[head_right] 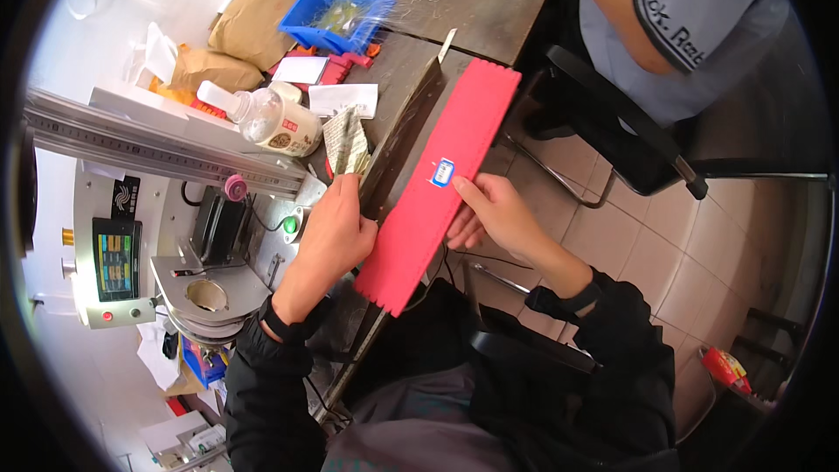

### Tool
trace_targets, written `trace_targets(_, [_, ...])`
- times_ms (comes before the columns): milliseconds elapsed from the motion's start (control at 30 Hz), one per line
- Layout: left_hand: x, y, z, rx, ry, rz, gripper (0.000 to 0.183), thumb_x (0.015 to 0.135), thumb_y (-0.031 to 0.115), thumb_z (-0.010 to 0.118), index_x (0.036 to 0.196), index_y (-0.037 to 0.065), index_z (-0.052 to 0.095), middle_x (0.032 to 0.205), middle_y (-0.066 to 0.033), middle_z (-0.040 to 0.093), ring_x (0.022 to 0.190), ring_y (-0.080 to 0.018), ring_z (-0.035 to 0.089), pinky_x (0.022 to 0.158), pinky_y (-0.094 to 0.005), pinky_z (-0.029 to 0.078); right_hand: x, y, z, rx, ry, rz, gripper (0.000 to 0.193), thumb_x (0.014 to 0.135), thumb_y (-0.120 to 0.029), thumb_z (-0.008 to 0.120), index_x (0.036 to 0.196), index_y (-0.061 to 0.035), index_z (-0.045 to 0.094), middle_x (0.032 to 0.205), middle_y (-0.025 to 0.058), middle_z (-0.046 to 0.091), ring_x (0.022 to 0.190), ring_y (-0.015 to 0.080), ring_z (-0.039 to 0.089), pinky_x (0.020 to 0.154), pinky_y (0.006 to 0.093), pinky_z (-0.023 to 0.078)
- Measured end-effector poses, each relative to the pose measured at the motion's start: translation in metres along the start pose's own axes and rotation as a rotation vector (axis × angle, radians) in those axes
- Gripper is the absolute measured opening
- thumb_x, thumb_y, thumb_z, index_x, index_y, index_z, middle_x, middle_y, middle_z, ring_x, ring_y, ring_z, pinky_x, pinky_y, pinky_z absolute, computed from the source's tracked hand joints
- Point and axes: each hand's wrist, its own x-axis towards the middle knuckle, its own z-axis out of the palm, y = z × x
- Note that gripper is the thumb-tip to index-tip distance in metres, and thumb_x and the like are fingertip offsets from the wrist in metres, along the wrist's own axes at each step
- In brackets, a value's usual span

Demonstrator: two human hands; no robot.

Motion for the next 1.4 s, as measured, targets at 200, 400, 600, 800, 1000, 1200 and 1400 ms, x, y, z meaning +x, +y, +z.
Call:
trace_targets(200, [-0.002, 0.008, 0.012, 0.003, 0.077, -0.062, 0.021, 0.094, 0.006, 0.059, 0.111, -0.004, 0.052, 0.101, -0.0282, 0.059, 0.095, -0.0469, 0.059, 0.079, -0.0540, 0.048, 0.011, 0.006, 0.008, -0.023, 0.148, -0.014, 0.044, 0.106, -0.042, 0.052, 0.101, 0.0018, 0.056, 0.075, 0.0204, 0.070, 0.058, 0.0238, 0.073, 0.044, 0.0259, 0.053])
trace_targets(400, [-0.015, 0.019, 0.013, -0.210, 0.118, -0.130, 0.046, 0.088, -0.008, 0.050, 0.135, -0.006, 0.044, 0.109, -0.0286, 0.058, 0.105, -0.0461, 0.056, 0.090, -0.0531, 0.046, 0.010, 0.007, 0.026, 0.094, 0.197, -0.126, 0.035, 0.107, -0.030, 0.052, 0.087, -0.0010, 0.049, 0.071, 0.0194, 0.069, 0.060, 0.0260, 0.074, 0.044, 0.0286, 0.056])
trace_targets(600, [-0.021, 0.037, 0.024, -0.074, 0.070, -0.083, 0.074, 0.087, -0.007, 0.053, 0.155, -0.006, 0.023, 0.123, -0.0310, 0.049, 0.112, -0.0471, 0.050, 0.100, -0.0505, 0.042, 0.013, 0.007, 0.022, 0.094, 0.210, -0.139, 0.032, 0.107, -0.026, 0.051, 0.086, -0.0020, 0.048, 0.071, 0.0179, 0.069, 0.061, 0.0255, 0.074, 0.046, 0.0292, 0.058])
trace_targets(800, [-0.019, 0.052, 0.017, 0.114, -0.051, -0.167, 0.073, 0.090, 0.009, 0.063, 0.154, -0.003, 0.029, 0.122, -0.0232, 0.047, 0.111, -0.0406, 0.047, 0.090, -0.0544, 0.043, 0.014, 0.009, 0.020, 0.078, 0.187, -0.156, 0.032, 0.107, -0.027, 0.052, 0.086, -0.0022, 0.049, 0.071, 0.0166, 0.069, 0.061, 0.0243, 0.074, 0.047, 0.0281, 0.058])
trace_targets(1000, [-0.033, 0.052, 0.011, 0.331, 0.168, 0.025, 0.086, 0.090, 0.039, 0.070, 0.154, -0.001, 0.031, 0.132, -0.0188, 0.047, 0.118, -0.0356, 0.045, 0.091, -0.0567, 0.035, 0.011, 0.010, 0.018, 0.029, 0.207, -0.151, 0.032, 0.106, -0.026, 0.055, 0.084, -0.0023, 0.052, 0.066, 0.0125, 0.067, 0.056, 0.0200, 0.071, 0.045, 0.0263, 0.055])
trace_targets(1200, [-0.042, 0.050, 0.012, 0.245, -0.008, -0.046, 0.100, 0.075, 0.047, 0.082, 0.151, 0.000, 0.037, 0.128, -0.0147, 0.050, 0.117, -0.0316, 0.047, 0.089, -0.0493, 0.032, 0.015, 0.013, 0.014, -0.018, 0.241, -0.274, 0.036, 0.105, -0.025, 0.057, 0.076, -0.0039, 0.053, 0.057, 0.0059, 0.060, 0.044, 0.0123, 0.059, 0.040, 0.0247, 0.047])
trace_targets(1400, [-0.039, 0.066, 0.020, 0.226, 0.007, -0.168, 0.093, 0.073, 0.043, 0.083, 0.146, 0.001, 0.043, 0.125, -0.0126, 0.048, 0.117, -0.0294, 0.047, 0.088, -0.0536, 0.034, 0.025, 0.006, 0.003, -0.118, 0.267, -0.320, 0.036, 0.105, -0.024, 0.056, 0.074, -0.0062, 0.052, 0.052, 0.0040, 0.056, 0.040, 0.0099, 0.054, 0.037, 0.0229, 0.042])
